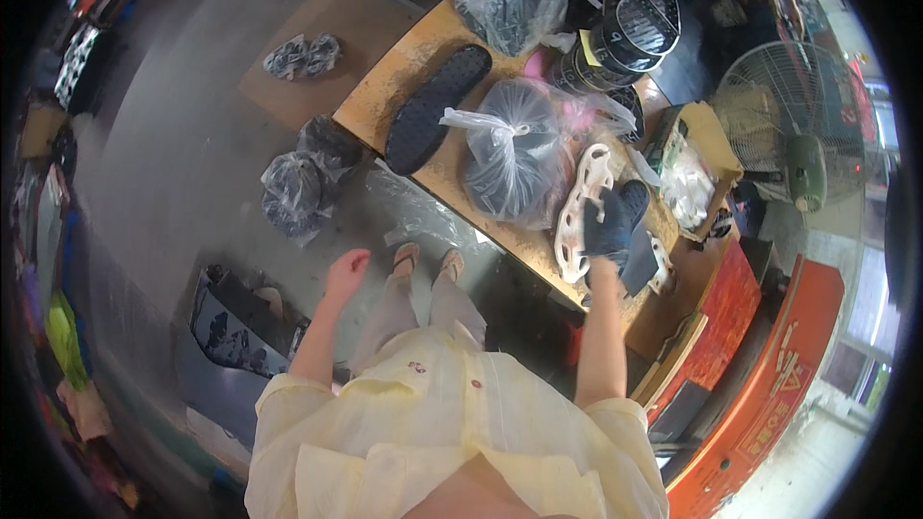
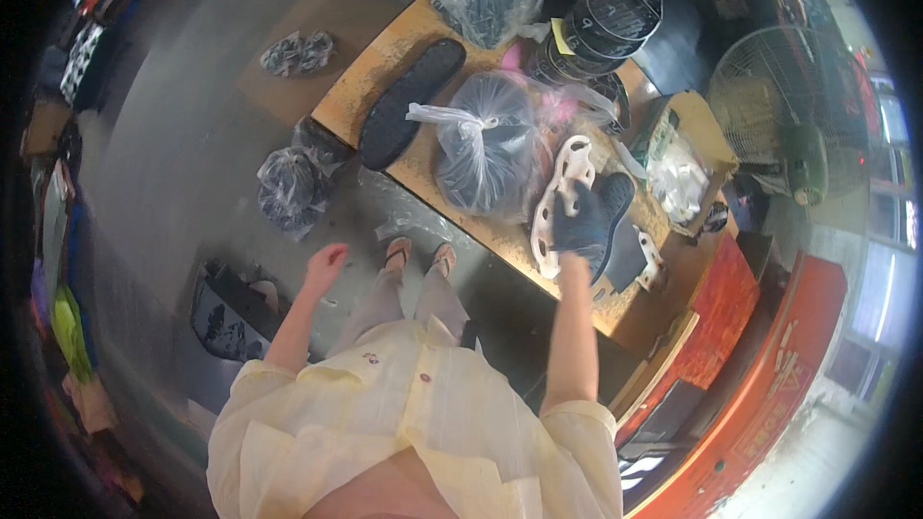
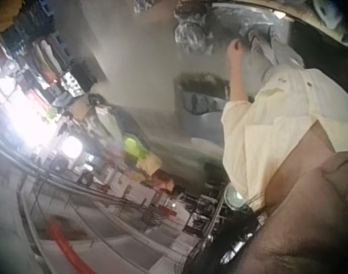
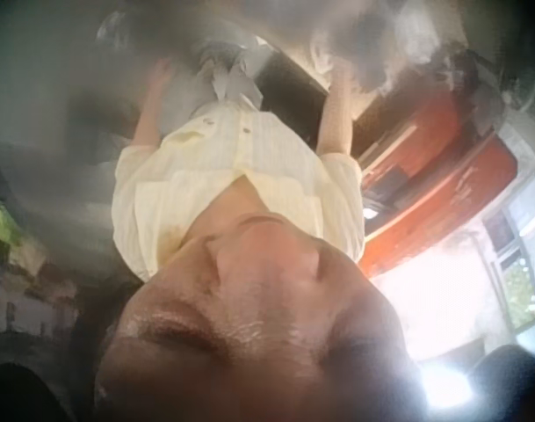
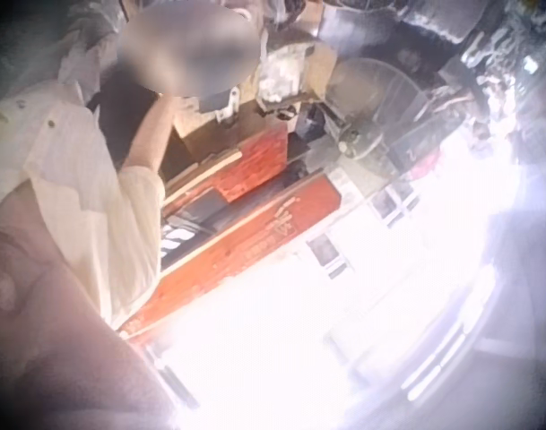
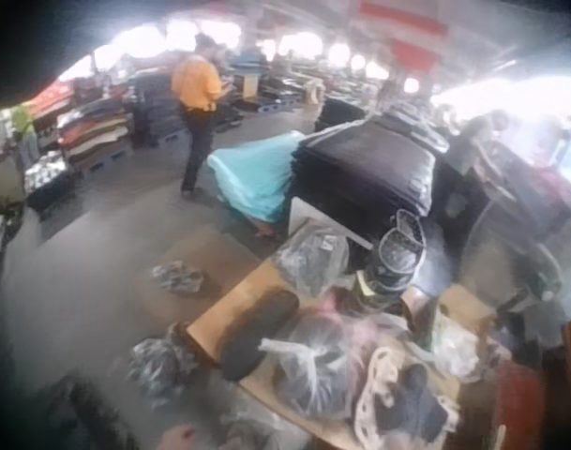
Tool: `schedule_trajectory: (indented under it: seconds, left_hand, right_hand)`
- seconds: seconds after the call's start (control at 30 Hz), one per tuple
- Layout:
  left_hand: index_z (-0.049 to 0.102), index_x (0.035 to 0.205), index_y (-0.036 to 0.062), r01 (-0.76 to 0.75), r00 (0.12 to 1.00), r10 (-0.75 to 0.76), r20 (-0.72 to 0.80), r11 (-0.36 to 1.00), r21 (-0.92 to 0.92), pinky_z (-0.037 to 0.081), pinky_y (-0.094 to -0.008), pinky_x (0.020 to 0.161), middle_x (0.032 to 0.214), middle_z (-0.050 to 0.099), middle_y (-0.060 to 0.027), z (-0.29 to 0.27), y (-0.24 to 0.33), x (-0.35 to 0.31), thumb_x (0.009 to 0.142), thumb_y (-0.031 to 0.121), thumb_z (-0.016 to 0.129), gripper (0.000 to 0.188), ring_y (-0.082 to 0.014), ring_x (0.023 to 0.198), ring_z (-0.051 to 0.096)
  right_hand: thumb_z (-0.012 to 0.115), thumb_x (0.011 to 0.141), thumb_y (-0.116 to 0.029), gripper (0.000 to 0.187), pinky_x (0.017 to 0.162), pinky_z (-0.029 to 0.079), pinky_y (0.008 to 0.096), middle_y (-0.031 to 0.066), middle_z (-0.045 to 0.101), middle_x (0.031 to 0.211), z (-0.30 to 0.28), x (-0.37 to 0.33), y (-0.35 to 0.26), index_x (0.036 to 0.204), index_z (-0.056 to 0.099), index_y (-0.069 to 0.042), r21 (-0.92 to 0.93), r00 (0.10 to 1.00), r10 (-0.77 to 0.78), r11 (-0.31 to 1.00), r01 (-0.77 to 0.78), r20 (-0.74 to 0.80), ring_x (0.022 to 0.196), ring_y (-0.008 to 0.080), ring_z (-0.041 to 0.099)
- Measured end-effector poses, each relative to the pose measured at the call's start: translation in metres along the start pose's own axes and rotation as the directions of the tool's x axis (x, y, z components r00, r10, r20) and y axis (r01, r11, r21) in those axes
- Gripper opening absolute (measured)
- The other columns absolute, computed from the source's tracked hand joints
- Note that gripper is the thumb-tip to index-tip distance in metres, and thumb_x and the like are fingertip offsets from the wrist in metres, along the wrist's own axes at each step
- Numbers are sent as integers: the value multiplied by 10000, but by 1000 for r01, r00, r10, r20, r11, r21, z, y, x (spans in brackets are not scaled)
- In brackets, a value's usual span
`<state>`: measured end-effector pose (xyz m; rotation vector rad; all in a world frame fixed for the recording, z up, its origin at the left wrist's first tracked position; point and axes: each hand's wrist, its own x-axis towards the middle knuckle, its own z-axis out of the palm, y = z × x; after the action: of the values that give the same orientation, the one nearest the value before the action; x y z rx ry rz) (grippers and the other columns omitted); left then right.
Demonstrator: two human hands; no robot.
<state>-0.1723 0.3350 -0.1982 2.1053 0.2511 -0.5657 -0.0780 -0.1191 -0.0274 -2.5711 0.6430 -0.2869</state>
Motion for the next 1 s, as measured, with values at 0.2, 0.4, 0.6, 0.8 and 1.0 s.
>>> schedule_trajectory:
  seconds: [0.2,0.4,0.6,0.8,1.0]
  left_hand:
    - [624,1146,16,-19,1000,17,-26,995,-93,497,-276,773,962,689,-70,0,-20,-28,926,106,591,239,-124,847,626]
    - [599,1219,58,277,941,-325,-91,898,-342,506,-285,744,970,676,-66,-83,-108,-37,911,153,605,323,-156,845,632]
    - [585,1231,98,632,757,-644,113,676,-378,468,-255,567,877,642,-16,-184,-150,-3,916,165,605,323,-108,679,584]
    - [613,1171,89,553,798,-594,98,659,-510,440,-233,531,915,654,-12,-256,-156,86,898,150,621,280,-102,698,595]
    - [596,1185,105,468,878,-460,134,760,-451,447,-239,516,905,660,-19,-268,-147,149,910,217,634,300,-98,677,588]
  right_hand:
    - [730,798,-414,727,981,456,407,207,569,1283,100,-62,-125,1338,480,4,352,749,-348,922,163,564,1179,331,567]
    - [718,685,-605,1003,1041,376,499,260,403,1414,164,-36,-196,1453,319,-97,-94,929,-62,990,103,365,1259,457,440]
    - [750,657,-594,1097,1100,305,495,272,156,1528,204,1,-264,1503,224,-134,-151,858,347,938,-313,379,1394,450,239]
    - [778,645,-501,1065,1076,356,493,205,95,1566,217,8,-284,1500,236,-169,-358,813,510,842,-404,282,1407,427,249]
    - [747,720,-309,881,949,460,400,173,487,1317,190,9,-255,1456,318,-81,153,885,300,916,-372,356,1182,287,525]
